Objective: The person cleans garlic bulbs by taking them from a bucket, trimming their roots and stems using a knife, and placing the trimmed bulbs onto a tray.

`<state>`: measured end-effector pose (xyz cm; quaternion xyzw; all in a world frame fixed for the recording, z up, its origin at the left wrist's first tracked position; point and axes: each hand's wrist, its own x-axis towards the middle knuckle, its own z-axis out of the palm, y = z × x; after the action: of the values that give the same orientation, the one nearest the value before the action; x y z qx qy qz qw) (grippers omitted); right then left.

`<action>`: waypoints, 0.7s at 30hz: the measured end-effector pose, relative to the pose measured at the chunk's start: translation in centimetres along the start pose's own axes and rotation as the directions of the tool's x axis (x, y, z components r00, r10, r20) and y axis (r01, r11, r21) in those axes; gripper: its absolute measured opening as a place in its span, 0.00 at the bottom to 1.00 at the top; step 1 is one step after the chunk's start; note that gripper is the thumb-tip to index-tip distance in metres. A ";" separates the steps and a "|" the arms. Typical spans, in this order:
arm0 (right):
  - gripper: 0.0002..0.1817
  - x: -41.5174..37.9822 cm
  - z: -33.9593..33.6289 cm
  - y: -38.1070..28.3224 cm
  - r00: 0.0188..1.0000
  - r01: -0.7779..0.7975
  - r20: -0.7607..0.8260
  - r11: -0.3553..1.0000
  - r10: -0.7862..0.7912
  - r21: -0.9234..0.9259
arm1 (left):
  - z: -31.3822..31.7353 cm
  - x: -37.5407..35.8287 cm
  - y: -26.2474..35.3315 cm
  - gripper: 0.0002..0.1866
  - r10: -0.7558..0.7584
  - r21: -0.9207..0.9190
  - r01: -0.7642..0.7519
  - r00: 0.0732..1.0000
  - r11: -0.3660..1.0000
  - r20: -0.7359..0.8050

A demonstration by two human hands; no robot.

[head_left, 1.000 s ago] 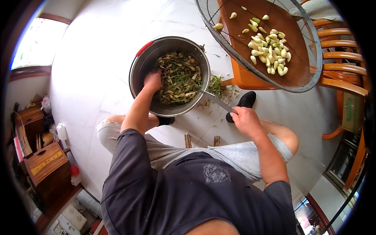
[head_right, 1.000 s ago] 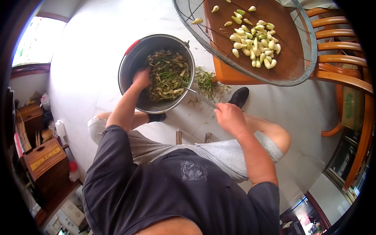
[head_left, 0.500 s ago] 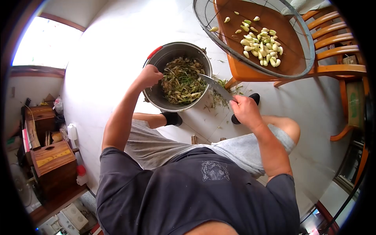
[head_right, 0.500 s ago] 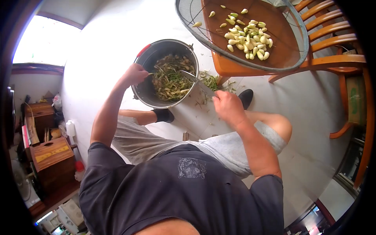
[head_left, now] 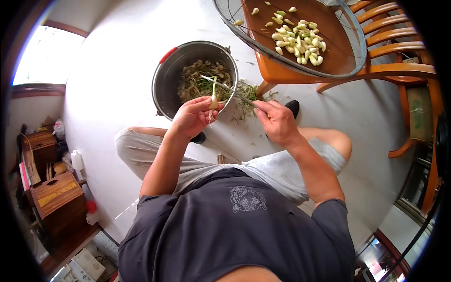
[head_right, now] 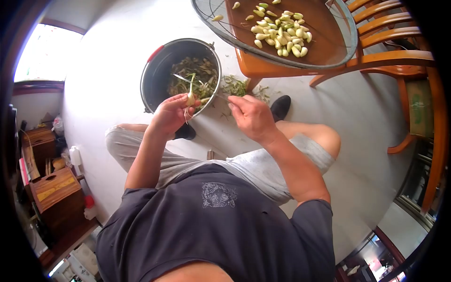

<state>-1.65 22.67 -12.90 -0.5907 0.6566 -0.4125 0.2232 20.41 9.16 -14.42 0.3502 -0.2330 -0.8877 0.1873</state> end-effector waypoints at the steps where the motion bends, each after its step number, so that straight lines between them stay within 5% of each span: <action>1: 0.09 0.0 0.1 0.1 1.000 0.025 0.006 1.000 -0.025 -0.005 | 0.4 0.1 -0.8 0.10 -0.020 0.010 0.020 1.000 1.000 -0.009; 12: 0.10 -1.3 -0.3 1.1 0.988 0.124 0.104 0.984 -0.111 -0.130 | 2.8 1.2 -5.6 0.06 0.032 0.152 -0.007 0.986 0.988 -0.163; 21: 0.09 -3.8 -5.0 1.3 0.994 0.074 0.096 0.959 -0.049 -0.275 | 6.6 2.7 -8.6 0.05 0.053 0.242 -0.034 0.996 0.970 -0.070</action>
<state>-5.54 27.65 -11.92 -0.6540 0.6787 -0.2965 0.1539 12.41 16.73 -16.28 0.3988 -0.3391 -0.8346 0.1716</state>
